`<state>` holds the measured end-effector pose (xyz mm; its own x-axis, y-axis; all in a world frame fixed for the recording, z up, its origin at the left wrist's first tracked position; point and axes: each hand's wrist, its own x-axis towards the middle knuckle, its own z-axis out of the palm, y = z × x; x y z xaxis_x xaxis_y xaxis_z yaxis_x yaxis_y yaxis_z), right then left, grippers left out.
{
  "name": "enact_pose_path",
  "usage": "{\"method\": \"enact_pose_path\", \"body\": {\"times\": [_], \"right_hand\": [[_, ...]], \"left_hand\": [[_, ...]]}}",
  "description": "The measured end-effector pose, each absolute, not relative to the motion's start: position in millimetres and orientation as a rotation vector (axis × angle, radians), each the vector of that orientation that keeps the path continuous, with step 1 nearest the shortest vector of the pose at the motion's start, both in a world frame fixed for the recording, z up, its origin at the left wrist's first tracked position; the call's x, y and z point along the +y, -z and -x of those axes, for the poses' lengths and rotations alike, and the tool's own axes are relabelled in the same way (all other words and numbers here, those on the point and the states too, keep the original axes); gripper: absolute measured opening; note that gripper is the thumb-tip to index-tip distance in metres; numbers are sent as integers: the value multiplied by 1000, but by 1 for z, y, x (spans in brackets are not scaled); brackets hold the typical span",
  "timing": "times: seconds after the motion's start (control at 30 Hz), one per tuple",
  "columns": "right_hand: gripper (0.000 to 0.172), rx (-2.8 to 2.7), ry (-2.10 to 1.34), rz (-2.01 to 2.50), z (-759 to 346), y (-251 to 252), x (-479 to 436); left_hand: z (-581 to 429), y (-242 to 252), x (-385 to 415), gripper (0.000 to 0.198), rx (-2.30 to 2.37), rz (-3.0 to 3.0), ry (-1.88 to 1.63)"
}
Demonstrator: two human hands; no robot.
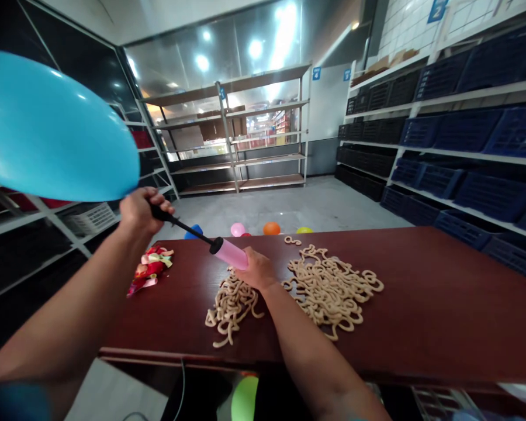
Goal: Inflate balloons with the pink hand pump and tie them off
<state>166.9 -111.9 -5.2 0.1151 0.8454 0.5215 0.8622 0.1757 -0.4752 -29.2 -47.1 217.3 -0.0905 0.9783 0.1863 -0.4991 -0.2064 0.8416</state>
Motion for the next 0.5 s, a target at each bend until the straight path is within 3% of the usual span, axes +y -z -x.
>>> {"method": "enact_pose_path", "body": {"times": [0.17,0.5], "right_hand": [[29,-1707,50,1670,-168,10,-111],[32,-1817,142,1737,-167,13,-113]], "left_hand": [[36,-219,-40,9,748,-981,-1657],[-16,-114,-40,8,804,-764,-1515]]}}
